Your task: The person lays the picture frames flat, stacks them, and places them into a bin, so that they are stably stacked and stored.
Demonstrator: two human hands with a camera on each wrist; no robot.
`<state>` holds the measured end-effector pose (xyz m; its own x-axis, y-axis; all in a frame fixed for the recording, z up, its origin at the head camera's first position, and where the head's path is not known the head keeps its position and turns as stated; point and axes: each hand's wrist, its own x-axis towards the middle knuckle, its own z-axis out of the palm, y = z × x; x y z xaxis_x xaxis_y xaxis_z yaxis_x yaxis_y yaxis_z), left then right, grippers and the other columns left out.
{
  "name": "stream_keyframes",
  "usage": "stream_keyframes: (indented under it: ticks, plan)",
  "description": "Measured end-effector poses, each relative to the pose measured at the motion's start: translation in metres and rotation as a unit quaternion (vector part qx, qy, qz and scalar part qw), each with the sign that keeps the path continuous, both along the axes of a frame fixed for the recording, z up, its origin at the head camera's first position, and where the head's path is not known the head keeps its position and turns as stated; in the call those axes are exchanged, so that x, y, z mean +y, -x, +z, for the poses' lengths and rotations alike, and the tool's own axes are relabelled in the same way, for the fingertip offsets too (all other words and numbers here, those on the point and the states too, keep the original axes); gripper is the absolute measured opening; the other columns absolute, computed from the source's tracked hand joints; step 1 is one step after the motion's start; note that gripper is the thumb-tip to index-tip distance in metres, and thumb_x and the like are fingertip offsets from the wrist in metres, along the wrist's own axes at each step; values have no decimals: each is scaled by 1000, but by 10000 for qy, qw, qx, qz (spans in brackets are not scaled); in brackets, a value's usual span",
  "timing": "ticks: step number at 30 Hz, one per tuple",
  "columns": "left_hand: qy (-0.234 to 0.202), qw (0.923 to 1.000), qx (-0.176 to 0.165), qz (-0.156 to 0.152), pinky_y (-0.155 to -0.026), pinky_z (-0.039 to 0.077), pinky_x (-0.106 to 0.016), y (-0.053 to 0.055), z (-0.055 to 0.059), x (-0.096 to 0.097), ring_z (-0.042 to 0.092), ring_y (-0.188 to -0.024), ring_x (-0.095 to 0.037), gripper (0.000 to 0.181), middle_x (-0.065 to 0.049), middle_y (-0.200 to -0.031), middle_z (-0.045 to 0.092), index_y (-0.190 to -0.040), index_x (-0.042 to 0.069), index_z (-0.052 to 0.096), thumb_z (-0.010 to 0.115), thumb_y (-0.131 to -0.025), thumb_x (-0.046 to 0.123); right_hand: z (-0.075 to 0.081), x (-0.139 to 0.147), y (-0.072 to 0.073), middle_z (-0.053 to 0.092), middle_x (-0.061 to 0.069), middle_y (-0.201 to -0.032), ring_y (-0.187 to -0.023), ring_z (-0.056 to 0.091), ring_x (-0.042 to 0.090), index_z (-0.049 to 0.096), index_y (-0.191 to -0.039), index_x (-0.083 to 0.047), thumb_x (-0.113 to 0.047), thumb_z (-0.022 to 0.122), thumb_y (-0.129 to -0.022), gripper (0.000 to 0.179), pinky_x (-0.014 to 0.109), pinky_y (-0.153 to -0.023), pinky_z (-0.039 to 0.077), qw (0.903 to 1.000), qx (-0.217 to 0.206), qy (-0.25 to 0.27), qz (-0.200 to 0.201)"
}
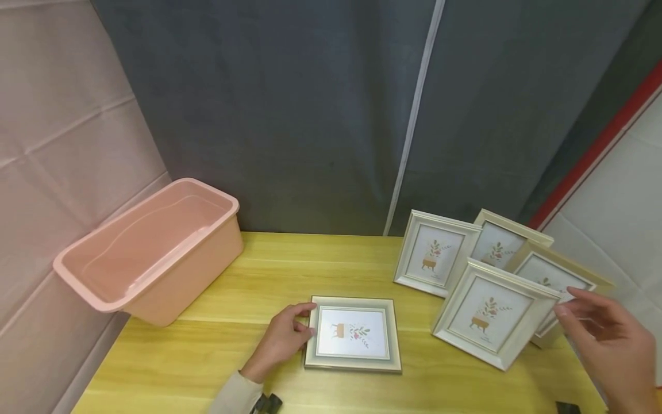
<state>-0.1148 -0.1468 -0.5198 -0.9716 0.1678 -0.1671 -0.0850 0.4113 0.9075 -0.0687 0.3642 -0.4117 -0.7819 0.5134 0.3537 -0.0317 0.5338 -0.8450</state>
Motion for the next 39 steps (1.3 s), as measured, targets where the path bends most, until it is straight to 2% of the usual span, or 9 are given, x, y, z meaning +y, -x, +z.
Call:
stream_keyframes:
  ticks: [5,12,17,20,23,31,36,38,39]
  plan:
    - [18,10000,2,-10,-64,61,-28,0,0,-1,67,-91,-19,52,-20,-135,62,-144,11,64,76,-94,4,-5,7,6,71,-16,-98,-86,63,-1,72,-129,-1,9,79,-88,43,1,-78,49,9996,-117,240,-73]
    - [-12,10000,-76,-7,-64,60,-29,0,-1,-1,67,-90,-19,52,-20,-136,62,-144,13,64,77,-95,5,-17,11,10,59,-26,-113,-95,56,-5,71,-134,-10,0,82,-89,47,-1,-75,45,9987,-451,-150,-166]
    - [52,10000,-27,4,-64,60,-28,-1,0,-1,66,-90,-19,51,-19,-135,62,-144,13,64,76,-95,6,-27,17,12,55,-31,-121,-99,56,-12,67,-141,-11,-4,82,-91,52,-1,-76,44,9965,-522,-509,413]
    - [91,10000,17,8,-64,59,-28,-1,1,-2,66,-90,-19,51,-19,-134,63,-144,13,64,76,-95,6,-31,20,14,58,-31,-131,-100,57,-14,64,-146,-11,-2,79,-93,56,0,-76,46,9938,-452,-539,866]
    - [100,9999,22,8,-65,59,-28,-1,1,-2,66,-91,-19,52,-19,-134,63,-144,13,64,77,-95,6,-35,21,16,60,-30,-136,-97,61,-15,61,-149,-11,2,76,-94,58,3,-72,51,9917,-376,-469,1138]
    - [-53,10000,-12,11,-65,60,-29,0,3,-2,67,-90,-19,51,-20,-136,62,-144,13,64,76,-95,6,-40,24,19,61,-37,-117,-88,64,-16,58,-151,-9,2,72,-97,57,12,-61,55,9894,-385,-454,1324]
    - [-113,9999,-100,-40,-65,61,-29,0,2,-2,68,-89,-19,50,-20,-138,61,-144,13,64,75,-96,6,-41,27,18,66,-36,-108,-75,64,-5,58,-150,-6,6,70,-97,57,15,-58,52,9835,-345,-691,1639]
    - [-128,9998,-110,-39,-65,61,-29,-1,2,-2,68,-89,-19,51,-21,-138,61,-145,13,64,75,-96,6,-41,27,19,68,-33,-109,-74,65,-3,57,-150,-4,9,70,-96,56,15,-58,53,9821,-291,-588,1764]
    - [-132,9998,-112,-32,-65,61,-30,-1,2,-2,68,-89,-19,51,-21,-138,61,-145,13,63,76,-96,6,-41,27,20,70,-30,-111,-76,67,-3,57,-149,-1,11,69,-95,56,16,-59,54,9813,-208,-383,1875]
